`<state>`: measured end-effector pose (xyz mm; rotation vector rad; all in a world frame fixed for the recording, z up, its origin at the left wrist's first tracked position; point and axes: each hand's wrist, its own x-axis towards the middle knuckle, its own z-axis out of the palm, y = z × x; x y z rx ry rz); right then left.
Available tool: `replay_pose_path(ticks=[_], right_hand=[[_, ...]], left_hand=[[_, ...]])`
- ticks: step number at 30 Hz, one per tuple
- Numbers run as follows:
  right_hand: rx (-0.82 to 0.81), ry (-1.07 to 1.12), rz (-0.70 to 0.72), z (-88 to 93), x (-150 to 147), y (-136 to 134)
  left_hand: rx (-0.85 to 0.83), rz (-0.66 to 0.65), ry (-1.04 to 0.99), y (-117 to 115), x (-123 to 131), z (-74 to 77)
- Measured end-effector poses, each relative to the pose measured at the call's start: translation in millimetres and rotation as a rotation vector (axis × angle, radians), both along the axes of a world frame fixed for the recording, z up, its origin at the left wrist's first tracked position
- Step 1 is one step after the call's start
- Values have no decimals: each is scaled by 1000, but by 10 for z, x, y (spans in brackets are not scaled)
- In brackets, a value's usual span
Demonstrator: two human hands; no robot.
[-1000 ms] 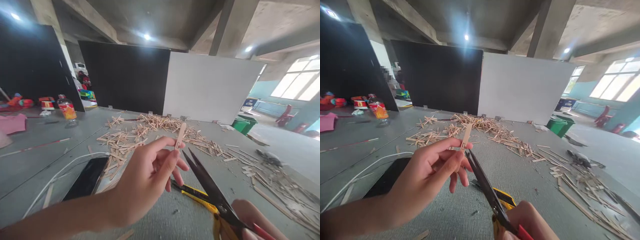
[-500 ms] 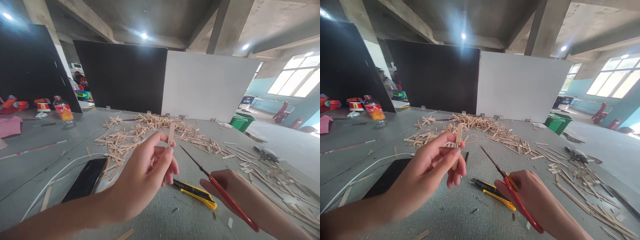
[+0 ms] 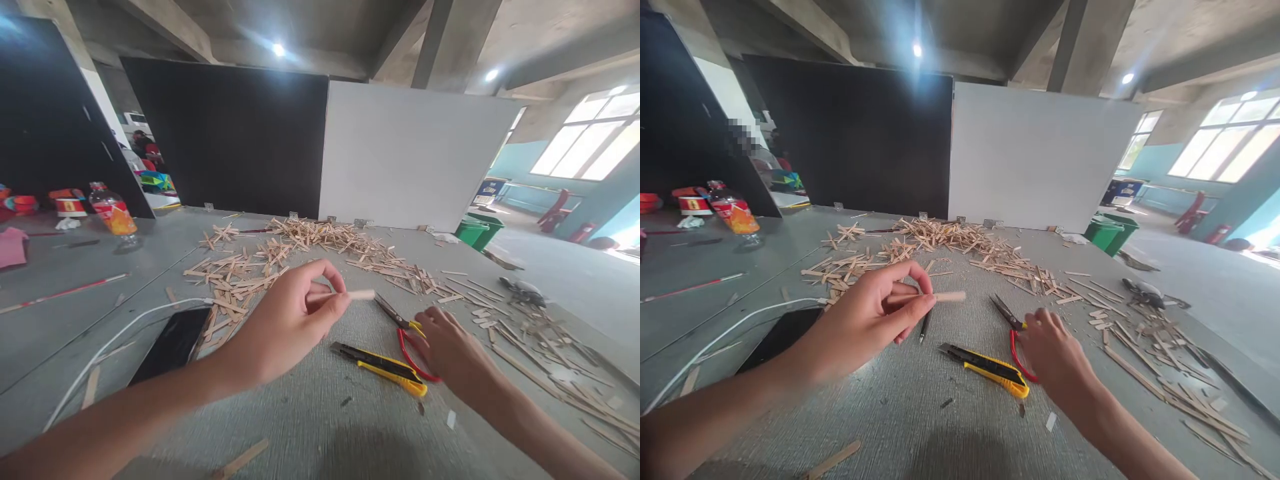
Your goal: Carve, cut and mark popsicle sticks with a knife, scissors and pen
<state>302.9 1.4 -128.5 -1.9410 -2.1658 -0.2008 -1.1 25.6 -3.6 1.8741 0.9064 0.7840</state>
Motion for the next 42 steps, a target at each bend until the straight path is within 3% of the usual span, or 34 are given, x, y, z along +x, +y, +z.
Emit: replay_pose_path(ticks=[4,8,13,17,22,28,42], right_hand=[[-47,69,219,-93,-413,-251],[-6,242,155,-318,-541,-436],[133,625,-18,-325,-502,-599],[35,892,-74,-218,-658,-763],[-49,839,14,-297,-753,-856],[-67,810,15,-382,-704,-858],[-83,795,30,-291,-710,-863]], left_hand=[[-42,-44,-62,131,29,-68],[-282,-108,-237,294,98,-264],[-364,-103,-275,359,212,-671],[-430,-78,-234,238,315,-1052],[-388,-59,-156,132,383,-1395],[-260,-11,3,105,346,-1439],[-194,-4,76,72,353,-1437]])
